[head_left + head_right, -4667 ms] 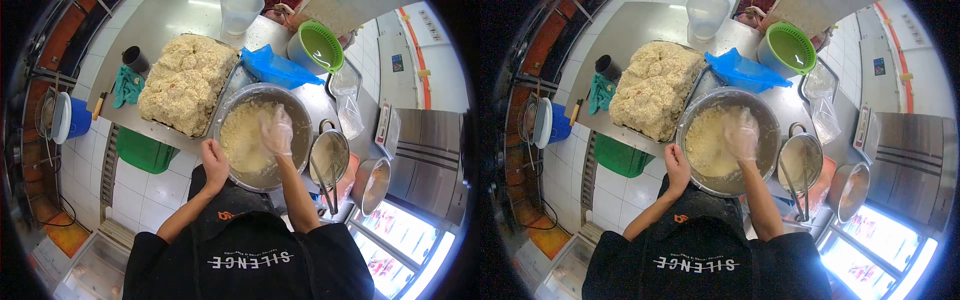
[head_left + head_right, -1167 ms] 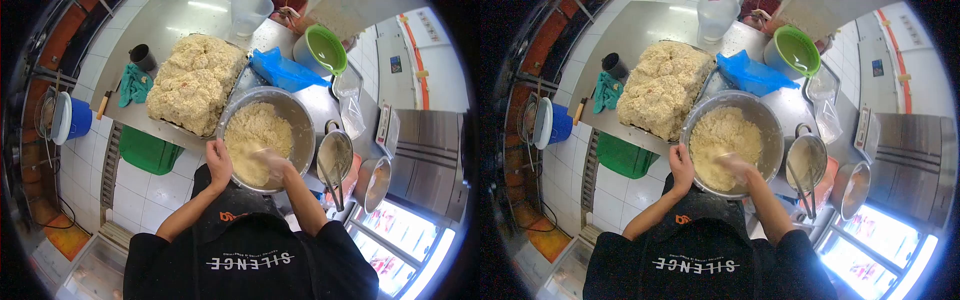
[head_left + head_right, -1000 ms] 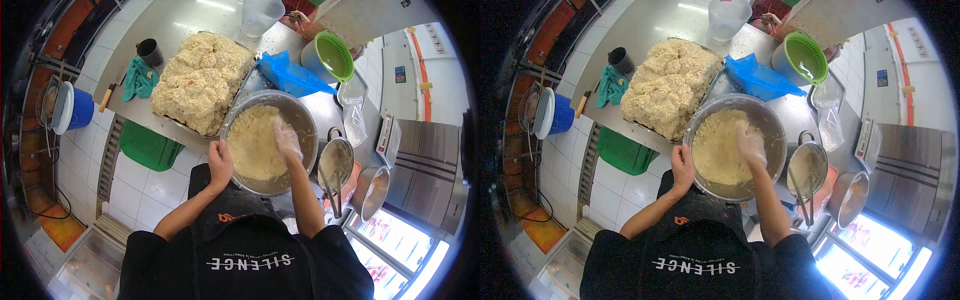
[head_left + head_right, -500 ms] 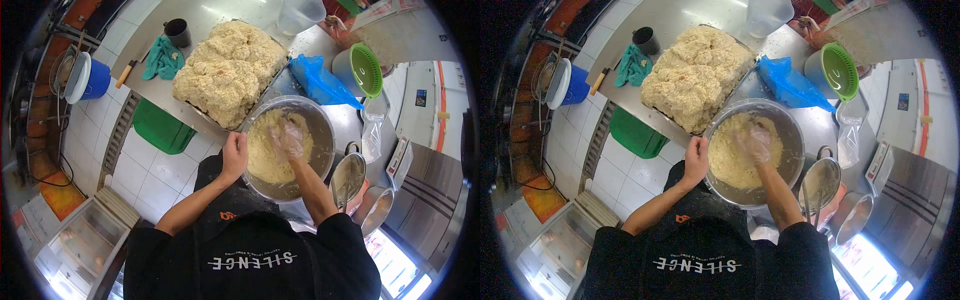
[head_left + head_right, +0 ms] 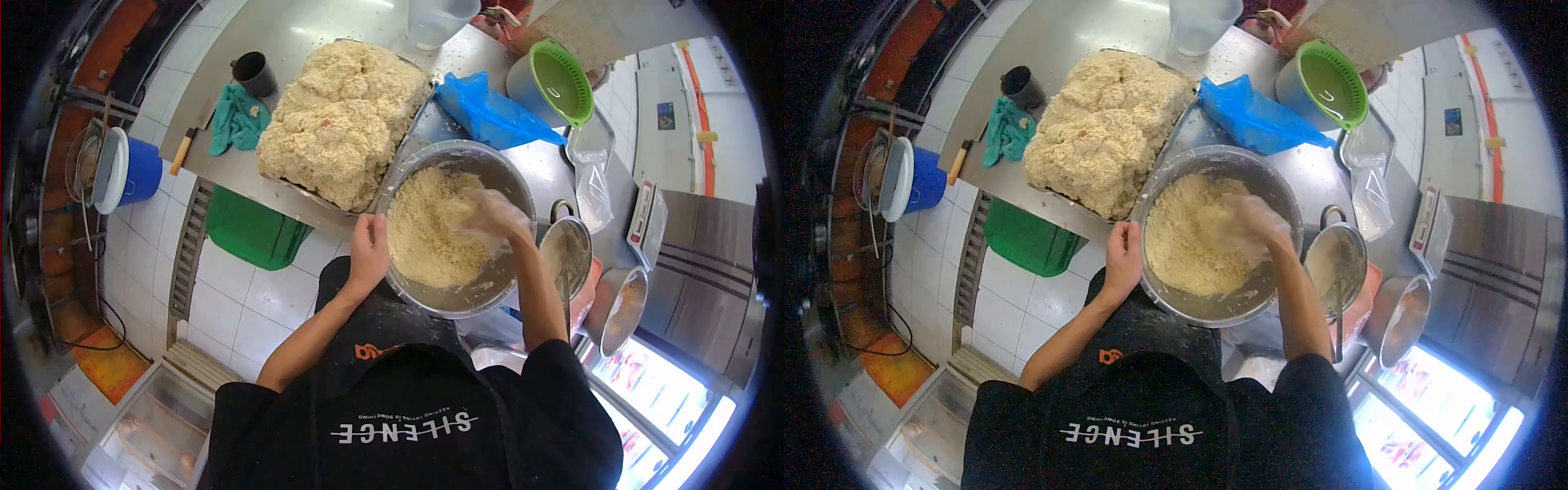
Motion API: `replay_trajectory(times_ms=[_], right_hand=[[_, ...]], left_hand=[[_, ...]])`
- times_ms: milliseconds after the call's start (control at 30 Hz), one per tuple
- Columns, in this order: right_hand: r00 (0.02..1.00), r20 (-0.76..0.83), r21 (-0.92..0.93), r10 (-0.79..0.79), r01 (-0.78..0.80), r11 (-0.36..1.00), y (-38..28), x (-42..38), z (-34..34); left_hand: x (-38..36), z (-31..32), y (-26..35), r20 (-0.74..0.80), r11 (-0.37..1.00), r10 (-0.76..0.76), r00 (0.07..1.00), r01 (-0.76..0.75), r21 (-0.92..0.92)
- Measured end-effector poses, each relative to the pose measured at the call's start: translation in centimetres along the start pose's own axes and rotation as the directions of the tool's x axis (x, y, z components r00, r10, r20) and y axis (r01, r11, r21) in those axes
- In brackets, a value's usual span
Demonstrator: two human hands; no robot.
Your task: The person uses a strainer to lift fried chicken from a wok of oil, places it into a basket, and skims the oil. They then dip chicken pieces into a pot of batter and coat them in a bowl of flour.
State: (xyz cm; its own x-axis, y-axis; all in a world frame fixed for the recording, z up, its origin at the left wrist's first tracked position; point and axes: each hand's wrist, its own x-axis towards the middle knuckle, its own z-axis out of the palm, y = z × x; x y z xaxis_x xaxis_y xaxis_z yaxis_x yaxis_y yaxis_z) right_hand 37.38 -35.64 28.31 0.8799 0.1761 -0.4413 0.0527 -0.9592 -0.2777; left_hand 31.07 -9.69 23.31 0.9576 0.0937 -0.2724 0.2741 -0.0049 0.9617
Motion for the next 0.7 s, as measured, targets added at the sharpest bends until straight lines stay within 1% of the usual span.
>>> replay_trajectory(times_ms=[67, 100, 167, 200, 233, 267, 333, 367, 400, 433, 467, 500, 533, 567, 633, 700], right_hand=[[0.994, 0.058, 0.079, 0.091, -0.095, 0.992, -0.7, -0.7, -2.4], [0.992, -0.079, -0.012, 0.098, -0.099, 0.995, -2.0, -1.7, -2.6], [0.977, -0.196, -0.036, -0.083, 0.077, 0.996, -3.5, -3.3, 0.3], [0.943, -0.294, -0.016, -0.153, 0.155, 0.988, -4.9, -3.4, 1.3], [0.895, -0.387, -0.013, -0.221, 0.235, 0.972, -6.3, -3.6, 2.2], [0.819, -0.515, 0.027, -0.252, 0.309, 0.951, -8.0, -3.6, 3.1], [0.936, -0.29, 0.068, -0.201, 0.23, 0.971, -10.4, -3.9, 6.4], [0.971, -0.17, 0.089, -0.167, 0.184, 0.979, -11.0, -4.3, 7.4], [0.989, 0.023, 0.113, -0.145, 0.142, 0.983, -10.9, -4.8, 7.6], [0.97, 0.211, 0.129, -0.125, 0.099, 0.987, -10.4, -5.2, 7.5], [0.913, 0.394, 0.135, -0.107, 0.058, 0.989, -9.8, -5.7, 7.4], [0.97, 0.239, 0.138, -0.033, -0.001, 0.99, -8.8, -6.6, 7.7], [0.996, 0.082, 0.148, 0.046, -0.058, 0.987, -8.1, -7.8, 8.0], [0.99, -0.071, 0.164, 0.125, -0.112, 0.98, -7.8, -8.8, 8.4], [0.931, -0.131, -0.028, 0.34, -0.347, 0.938, -9.4, -9.7, 9.0], [0.897, -0.118, -0.025, 0.426, -0.432, 0.902, -10.5, -9.0, 9.9]], left_hand=[[0.0, -0.2, -0.4, -0.029, 1.0, 0.018, 0.999, -0.017, 0.022], [-0.2, -0.1, -0.7, -0.027, 0.999, 0.025, 0.999, -0.024, 0.032], [-0.4, 0.0, -0.3, 0.001, 1.0, -0.023, 1.0, 0.023, -0.007], [-0.1, 0.1, -0.1, 0.01, 0.999, -0.042, 0.999, 0.042, -0.03], [0.1, 0.2, -0.4, 0.027, 0.996, -0.036, 0.999, 0.038, -0.076], [0.1, 0.5, -0.1, 0.02, 0.994, -0.047, 0.999, 0.049, -0.101], [0.0, 0.8, 0.8, 0.006, 0.987, -0.072, 0.997, 0.072, -0.146], [-0.1, 0.9, 0.4, -0.02, 0.988, -0.082, 0.996, 0.079, -0.134], [-0.1, 1.0, -0.2, -0.041, 0.99, -0.089, 0.995, 0.083, -0.118], [0.2, 1.0, -0.4, -0.061, 0.991, -0.088, 0.994, 0.082, -0.104], [0.4, 0.9, -0.3, -0.06, 0.992, -0.077, 0.995, 0.07, -0.102], [0.5, 0.8, -0.4, -0.06, 0.993, -0.069, 0.996, 0.062, -0.103], [0.4, 0.8, -0.5, -0.062, 0.993, -0.064, 0.996, 0.057, -0.106], [0.2, 0.9, -0.6, -0.073, 0.992, -0.067, 0.995, 0.058, -0.116], [0.0, 1.3, -0.4, -0.087, 0.99, -0.067, 0.994, 0.055, -0.131], [-0.4, 1.9, 0.4, -0.086, 0.992, -0.027, 0.996, 0.016, -0.124]])
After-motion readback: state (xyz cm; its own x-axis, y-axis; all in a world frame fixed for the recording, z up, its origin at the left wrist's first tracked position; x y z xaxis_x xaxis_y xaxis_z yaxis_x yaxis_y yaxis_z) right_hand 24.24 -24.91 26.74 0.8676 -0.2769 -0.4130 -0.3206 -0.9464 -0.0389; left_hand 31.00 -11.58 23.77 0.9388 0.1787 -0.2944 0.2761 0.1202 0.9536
